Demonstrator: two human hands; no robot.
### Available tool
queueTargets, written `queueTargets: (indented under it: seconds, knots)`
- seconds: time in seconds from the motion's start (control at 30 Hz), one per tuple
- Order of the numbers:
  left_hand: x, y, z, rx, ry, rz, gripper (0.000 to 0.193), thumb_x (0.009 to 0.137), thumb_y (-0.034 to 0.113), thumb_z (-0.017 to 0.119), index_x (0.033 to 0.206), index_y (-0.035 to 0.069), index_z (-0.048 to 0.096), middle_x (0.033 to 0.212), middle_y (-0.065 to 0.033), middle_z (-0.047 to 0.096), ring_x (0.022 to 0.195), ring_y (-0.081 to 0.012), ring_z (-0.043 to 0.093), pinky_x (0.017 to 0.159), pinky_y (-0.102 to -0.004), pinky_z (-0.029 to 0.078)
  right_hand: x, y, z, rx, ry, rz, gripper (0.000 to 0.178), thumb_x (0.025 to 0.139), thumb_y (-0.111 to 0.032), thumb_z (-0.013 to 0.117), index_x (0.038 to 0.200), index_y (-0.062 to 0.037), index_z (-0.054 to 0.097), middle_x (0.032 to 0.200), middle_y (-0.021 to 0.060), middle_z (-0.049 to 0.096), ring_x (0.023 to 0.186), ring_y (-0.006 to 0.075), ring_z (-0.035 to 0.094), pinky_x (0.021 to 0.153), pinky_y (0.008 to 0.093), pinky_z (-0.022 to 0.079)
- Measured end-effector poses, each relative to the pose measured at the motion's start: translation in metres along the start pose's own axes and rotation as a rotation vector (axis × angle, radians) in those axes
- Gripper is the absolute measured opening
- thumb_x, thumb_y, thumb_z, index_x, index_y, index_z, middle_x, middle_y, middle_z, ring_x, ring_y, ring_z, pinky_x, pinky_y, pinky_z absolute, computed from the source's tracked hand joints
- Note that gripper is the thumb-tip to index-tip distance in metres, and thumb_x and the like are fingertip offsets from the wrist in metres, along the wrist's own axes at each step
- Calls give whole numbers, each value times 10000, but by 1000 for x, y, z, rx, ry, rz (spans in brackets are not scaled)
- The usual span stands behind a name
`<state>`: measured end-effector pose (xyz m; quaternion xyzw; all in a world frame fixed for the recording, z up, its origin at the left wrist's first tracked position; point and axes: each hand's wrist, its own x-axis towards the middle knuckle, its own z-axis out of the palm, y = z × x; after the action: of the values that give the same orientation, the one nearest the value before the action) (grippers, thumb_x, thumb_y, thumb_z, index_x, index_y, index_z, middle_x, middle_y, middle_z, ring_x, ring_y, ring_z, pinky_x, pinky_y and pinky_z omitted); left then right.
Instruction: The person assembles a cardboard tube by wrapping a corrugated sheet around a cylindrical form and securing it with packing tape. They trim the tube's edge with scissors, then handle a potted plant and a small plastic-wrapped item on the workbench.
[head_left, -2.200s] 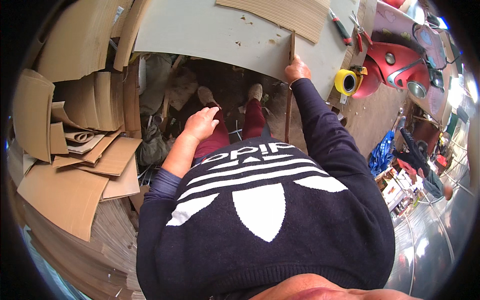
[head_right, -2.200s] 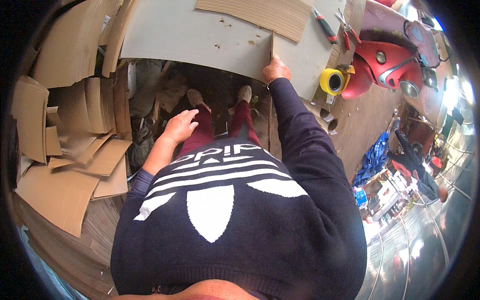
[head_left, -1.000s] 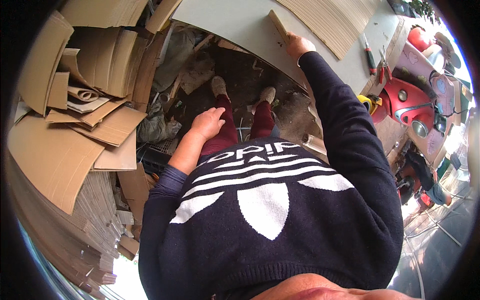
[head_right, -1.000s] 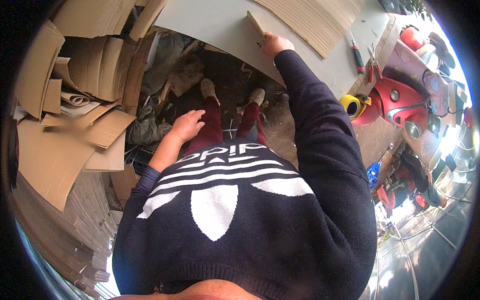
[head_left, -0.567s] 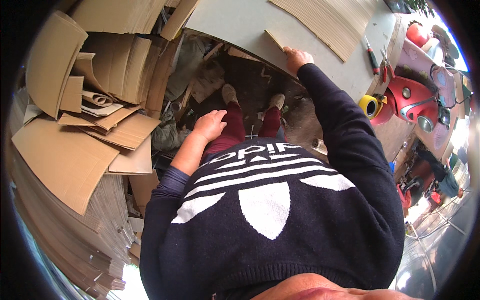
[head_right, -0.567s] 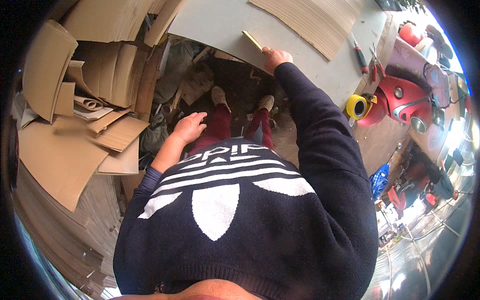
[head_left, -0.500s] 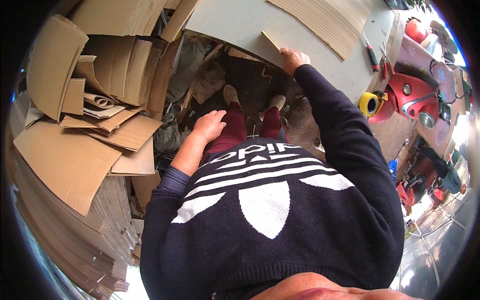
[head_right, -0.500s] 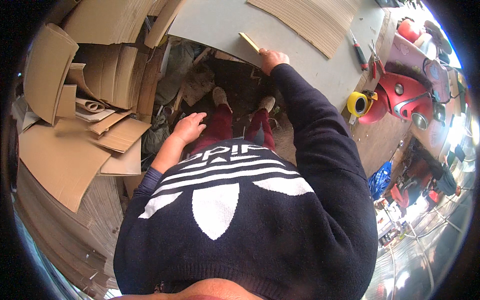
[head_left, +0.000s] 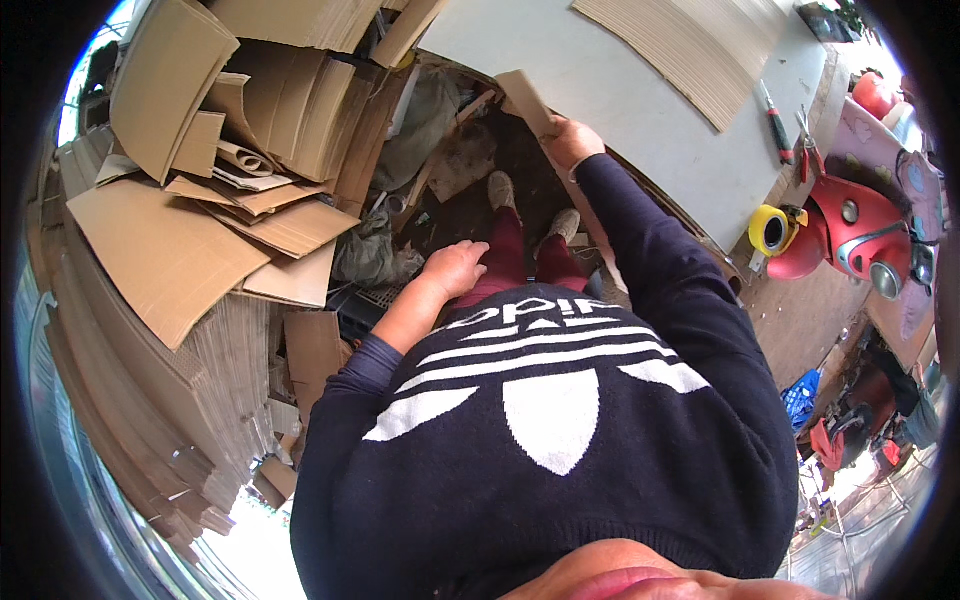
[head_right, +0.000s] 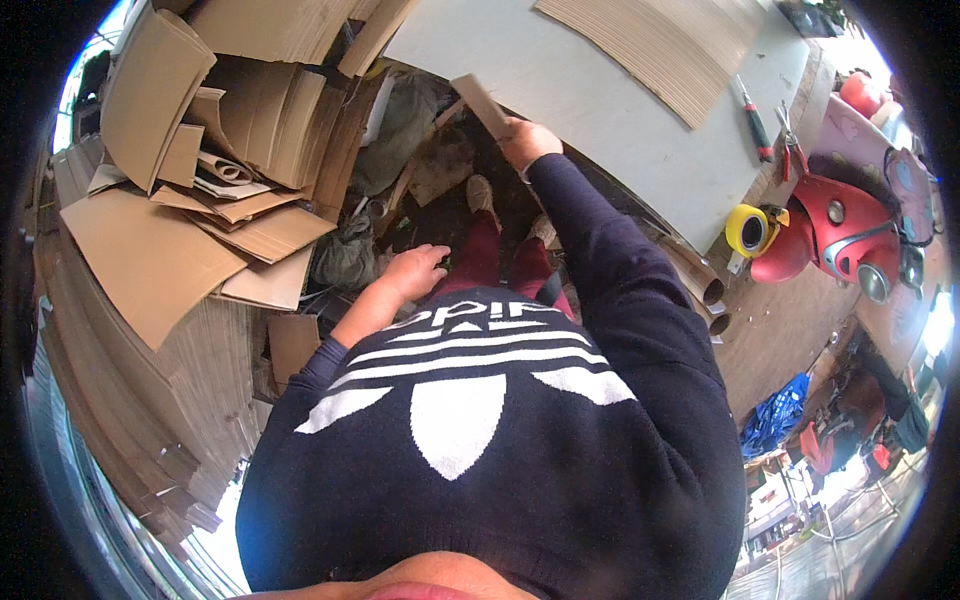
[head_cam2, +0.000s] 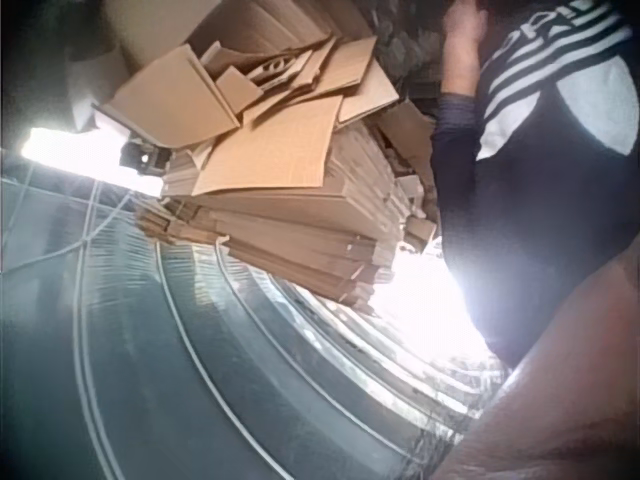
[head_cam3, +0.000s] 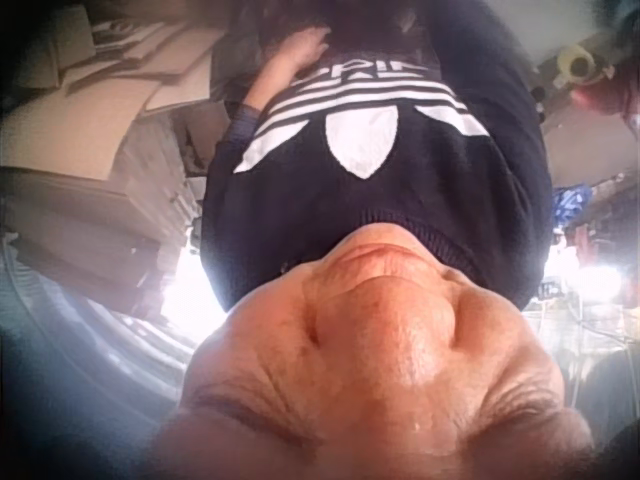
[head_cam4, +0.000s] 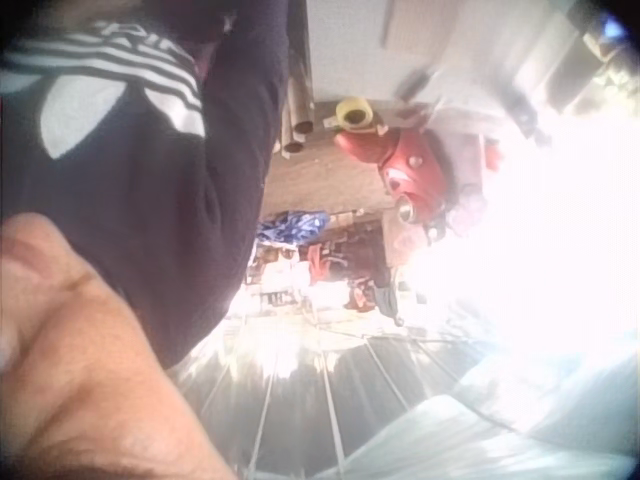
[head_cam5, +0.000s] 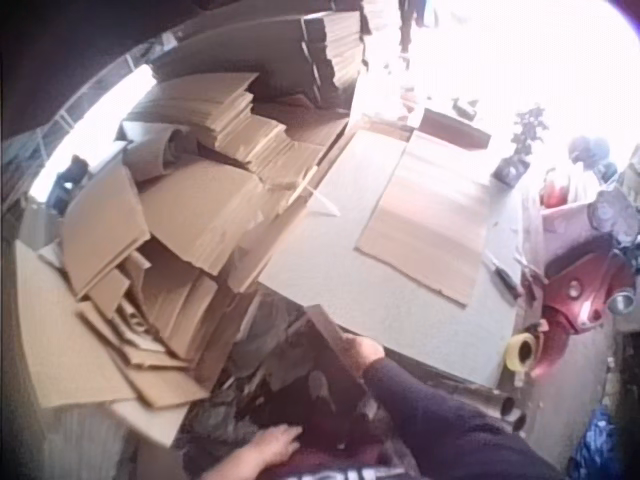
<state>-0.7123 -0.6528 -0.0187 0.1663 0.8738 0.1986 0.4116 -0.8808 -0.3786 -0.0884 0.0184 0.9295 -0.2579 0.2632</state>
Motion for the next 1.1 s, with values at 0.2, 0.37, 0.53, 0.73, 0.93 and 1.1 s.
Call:
queueTargets:
  seconds: [0.2,0.37,0.53,0.73,0.93,1.1]
  knots:
    - [2,30,14,-23,-50,46,459,906,279,672,1328,119,589,1224,-151,648,1132,-360,638,945,-467,536,-26,81,-29,382,30,-1,453,878,-309,742,1284,-127,653,1103,145,741,1032,315,707,891,392,546]
    - [11,35,17,25,-59,55,455,908,279,673,1323,114,589,1224,-150,648,1138,-353,639,945,-464,537,-39,133,-31,714,65,-33,599,856,-213,797,1393,-94,561,1230,165,704,1062,278,694,928,381,534]
    - [18,33,18,15,-78,41,460,908,277,676,1325,106,584,1233,-154,651,1116,-366,647,930,-470,542,-67,169,-36,623,249,159,732,872,-232,782,1515,-195,434,1256,199,686,1117,292,680,937,386,532]
    - [20,33,18,20,-125,40,455,915,273,673,1328,104,583,1234,-158,652,1118,-368,646,931,-472,540,-119,203,-34,531,505,423,740,888,-213,720,1544,-286,385,1286,176,685,1148,304,680,972,380,517]
    - [24,26,23,4,-162,11,461,912,271,678,1331,101,583,1249,-159,649,1123,-369,644,937,-471,537,-146,242,-21,482,633,572,726,894,-220,730,1541,-297,411,1266,141,702,1118,270,692,928,371,530]
    - [22,13,26,-12,-135,22,457,912,270,678,1331,113,584,1237,-158,652,1110,-371,649,935,-470,538,-126,222,-3,333,523,641,687,923,-296,694,1543,-329,401,1259,154,696,1124,329,682,949,411,522]
